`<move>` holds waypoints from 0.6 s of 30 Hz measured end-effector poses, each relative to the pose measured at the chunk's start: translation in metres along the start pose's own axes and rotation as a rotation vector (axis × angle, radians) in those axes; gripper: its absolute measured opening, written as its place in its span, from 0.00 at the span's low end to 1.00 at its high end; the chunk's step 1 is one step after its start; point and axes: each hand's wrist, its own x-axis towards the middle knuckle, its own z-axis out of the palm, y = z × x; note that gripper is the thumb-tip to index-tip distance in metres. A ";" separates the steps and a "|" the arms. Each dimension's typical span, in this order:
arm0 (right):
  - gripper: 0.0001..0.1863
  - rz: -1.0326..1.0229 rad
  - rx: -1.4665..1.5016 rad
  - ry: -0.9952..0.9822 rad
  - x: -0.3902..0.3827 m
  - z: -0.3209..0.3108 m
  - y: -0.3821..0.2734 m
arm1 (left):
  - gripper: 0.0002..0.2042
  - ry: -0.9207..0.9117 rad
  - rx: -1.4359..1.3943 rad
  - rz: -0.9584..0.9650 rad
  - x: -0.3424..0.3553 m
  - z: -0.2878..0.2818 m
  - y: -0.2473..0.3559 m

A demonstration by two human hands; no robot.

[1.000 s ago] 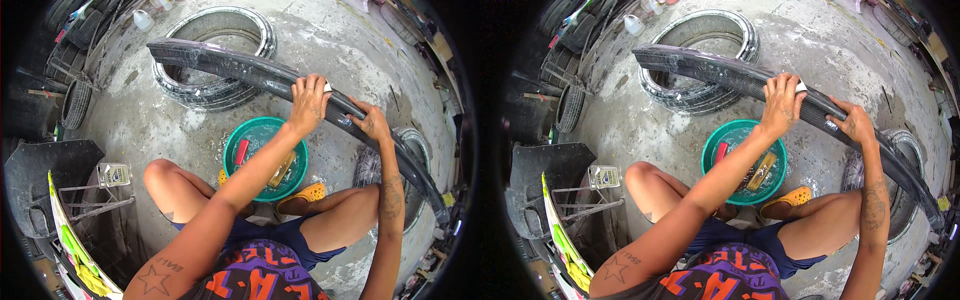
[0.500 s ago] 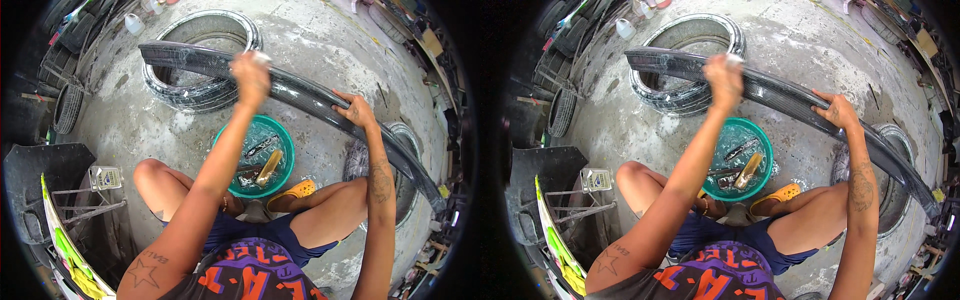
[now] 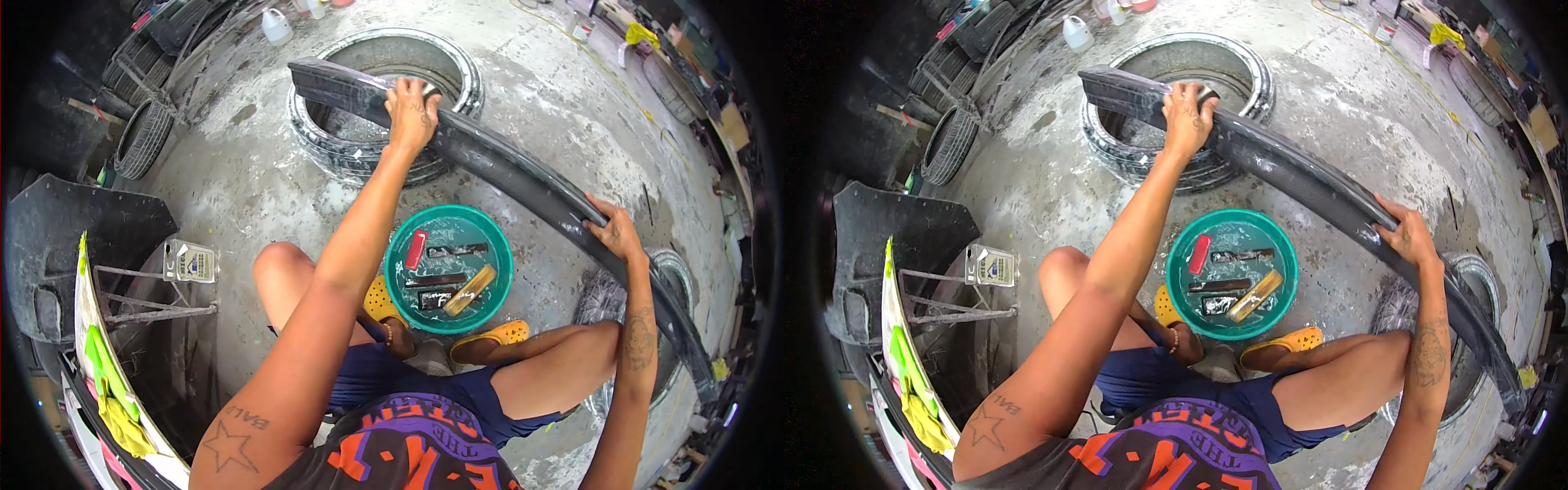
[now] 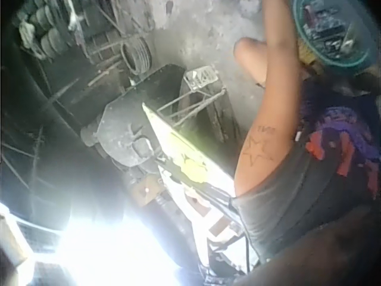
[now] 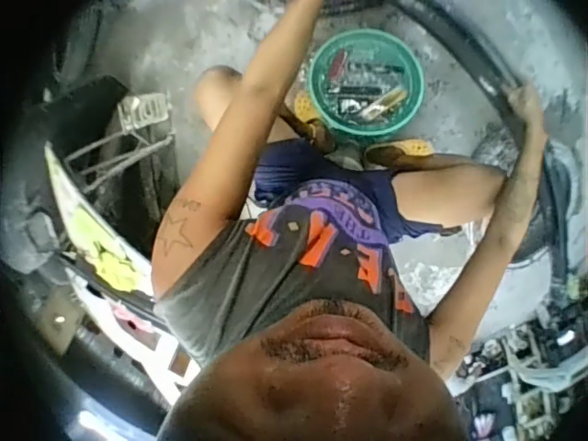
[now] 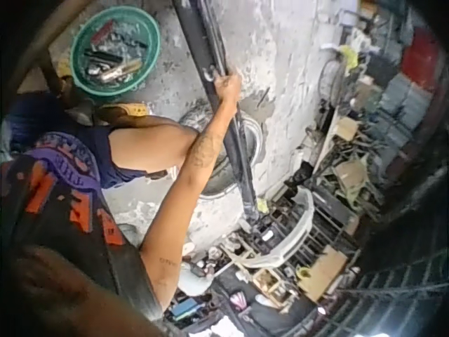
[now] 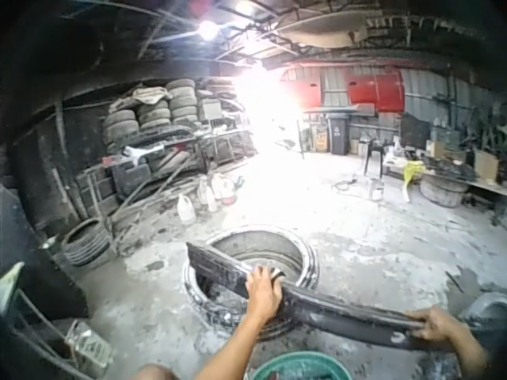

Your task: Sanding a carbon fiber car spoiler using wet sandpaper and a bucket of water.

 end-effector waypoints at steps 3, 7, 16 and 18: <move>0.37 0.029 -0.007 -0.021 -0.020 -0.012 0.014 | 0.16 -0.063 -0.024 0.134 -0.002 0.000 -0.010; 0.37 0.113 0.044 -0.018 -0.043 -0.012 0.032 | 0.18 -0.118 -0.020 0.234 -0.030 0.014 -0.003; 0.50 0.237 -0.067 -0.146 -0.018 -0.001 0.012 | 0.17 -0.120 -0.034 0.087 -0.047 0.033 -0.012; 0.51 0.263 -0.026 -0.161 -0.011 0.001 0.007 | 0.17 -0.105 -0.044 0.113 -0.045 0.032 -0.014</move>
